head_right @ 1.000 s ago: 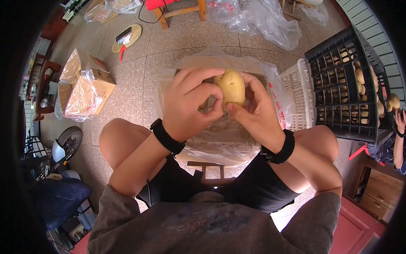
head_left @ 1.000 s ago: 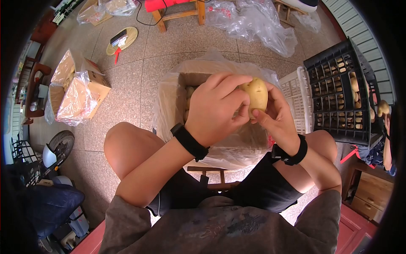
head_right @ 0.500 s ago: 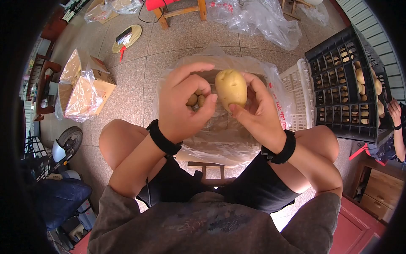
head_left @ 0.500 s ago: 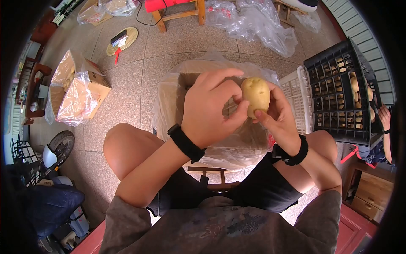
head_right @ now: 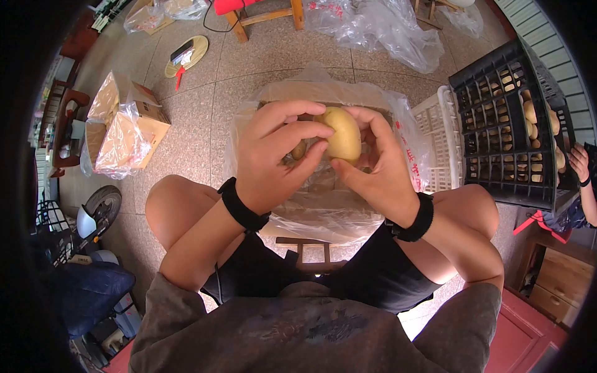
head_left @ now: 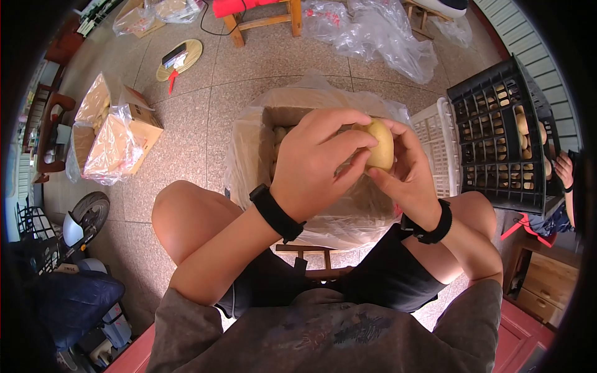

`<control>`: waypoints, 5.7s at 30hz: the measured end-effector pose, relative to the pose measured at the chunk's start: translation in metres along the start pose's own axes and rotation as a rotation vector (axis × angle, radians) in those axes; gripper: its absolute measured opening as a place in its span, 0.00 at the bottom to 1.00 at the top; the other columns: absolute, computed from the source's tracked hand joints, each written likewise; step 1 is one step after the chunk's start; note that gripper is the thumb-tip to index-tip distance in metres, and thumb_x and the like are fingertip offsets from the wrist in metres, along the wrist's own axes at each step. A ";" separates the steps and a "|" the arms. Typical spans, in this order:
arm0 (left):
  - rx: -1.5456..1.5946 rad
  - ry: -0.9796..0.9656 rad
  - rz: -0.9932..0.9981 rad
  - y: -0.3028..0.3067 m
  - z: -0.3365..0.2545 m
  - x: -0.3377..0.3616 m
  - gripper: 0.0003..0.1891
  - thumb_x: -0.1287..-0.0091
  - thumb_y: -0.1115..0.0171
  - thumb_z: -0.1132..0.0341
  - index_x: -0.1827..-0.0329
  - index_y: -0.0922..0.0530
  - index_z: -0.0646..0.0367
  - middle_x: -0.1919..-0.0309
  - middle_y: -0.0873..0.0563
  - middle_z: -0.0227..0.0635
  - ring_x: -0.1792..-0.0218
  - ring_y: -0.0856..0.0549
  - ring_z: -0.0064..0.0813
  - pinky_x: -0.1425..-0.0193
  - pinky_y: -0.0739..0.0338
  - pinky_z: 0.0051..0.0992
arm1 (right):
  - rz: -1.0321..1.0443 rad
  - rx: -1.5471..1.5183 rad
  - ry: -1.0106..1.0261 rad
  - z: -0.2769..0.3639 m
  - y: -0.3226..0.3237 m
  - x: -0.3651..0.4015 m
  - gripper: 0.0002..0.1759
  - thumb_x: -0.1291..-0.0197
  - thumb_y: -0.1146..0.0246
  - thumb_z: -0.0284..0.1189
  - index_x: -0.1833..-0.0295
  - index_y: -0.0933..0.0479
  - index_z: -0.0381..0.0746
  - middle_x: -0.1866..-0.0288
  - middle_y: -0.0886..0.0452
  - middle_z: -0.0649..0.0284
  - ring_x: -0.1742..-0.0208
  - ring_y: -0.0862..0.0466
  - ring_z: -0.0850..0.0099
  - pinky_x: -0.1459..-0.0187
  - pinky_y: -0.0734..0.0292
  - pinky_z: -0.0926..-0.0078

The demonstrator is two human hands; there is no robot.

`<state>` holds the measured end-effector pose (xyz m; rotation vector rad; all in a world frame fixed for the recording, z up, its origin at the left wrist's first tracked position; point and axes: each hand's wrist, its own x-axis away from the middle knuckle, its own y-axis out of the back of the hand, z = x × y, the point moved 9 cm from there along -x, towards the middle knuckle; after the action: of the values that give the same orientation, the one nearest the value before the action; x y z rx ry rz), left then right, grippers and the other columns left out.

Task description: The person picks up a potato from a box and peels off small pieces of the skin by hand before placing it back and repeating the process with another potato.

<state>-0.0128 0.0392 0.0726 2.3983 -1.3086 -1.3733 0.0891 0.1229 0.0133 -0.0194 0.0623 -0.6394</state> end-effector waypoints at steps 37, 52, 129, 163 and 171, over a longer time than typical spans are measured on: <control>-0.114 -0.051 -0.013 0.003 -0.001 -0.003 0.09 0.55 0.34 0.73 0.71 0.25 0.55 0.60 0.18 0.31 0.62 0.19 0.36 0.60 0.23 0.31 | -0.032 0.238 0.052 0.003 0.003 0.003 0.36 0.59 0.32 0.15 0.40 0.36 0.38 0.48 0.31 0.65 0.50 0.27 0.77 0.60 0.24 0.84; -0.066 0.062 -0.016 0.006 0.007 -0.002 0.07 0.55 0.34 0.76 0.75 0.25 0.57 0.58 0.17 0.35 0.63 0.19 0.38 0.60 0.26 0.31 | -0.041 0.183 0.042 0.007 0.005 0.001 0.34 0.56 0.34 0.16 0.40 0.37 0.38 0.47 0.30 0.63 0.45 0.27 0.74 0.50 0.25 0.79; 0.683 0.755 0.168 -0.035 0.090 0.030 0.18 0.35 0.45 0.74 0.41 0.29 0.60 0.41 0.25 0.34 0.41 0.25 0.28 0.37 0.32 0.26 | -0.052 0.116 -0.471 -0.073 0.040 -0.012 0.29 0.43 0.34 0.32 0.38 0.36 0.36 0.50 0.26 0.60 0.52 0.22 0.74 0.60 0.20 0.76; -0.293 0.331 0.079 0.049 0.080 0.028 0.08 0.46 0.36 0.66 0.67 0.19 0.60 0.65 0.17 0.41 0.56 0.20 0.42 0.44 0.31 0.40 | 0.395 0.730 -0.615 -0.349 -0.112 -0.004 0.33 0.47 0.36 0.40 0.38 0.35 0.38 0.44 0.23 0.48 0.42 0.23 0.53 0.43 0.29 0.62; -0.282 0.351 0.150 0.047 0.085 0.031 0.09 0.46 0.36 0.69 0.63 0.23 0.61 0.58 0.19 0.42 0.55 0.22 0.47 0.49 0.28 0.38 | 0.383 0.700 -0.562 -0.443 -0.098 0.031 0.33 0.53 0.31 0.36 0.42 0.32 0.35 0.51 0.19 0.47 0.49 0.19 0.53 0.49 0.26 0.61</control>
<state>-0.0984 0.0148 0.0230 2.1748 -1.0948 -0.9671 0.0267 0.0263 -0.4270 0.4777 -0.6871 -0.2281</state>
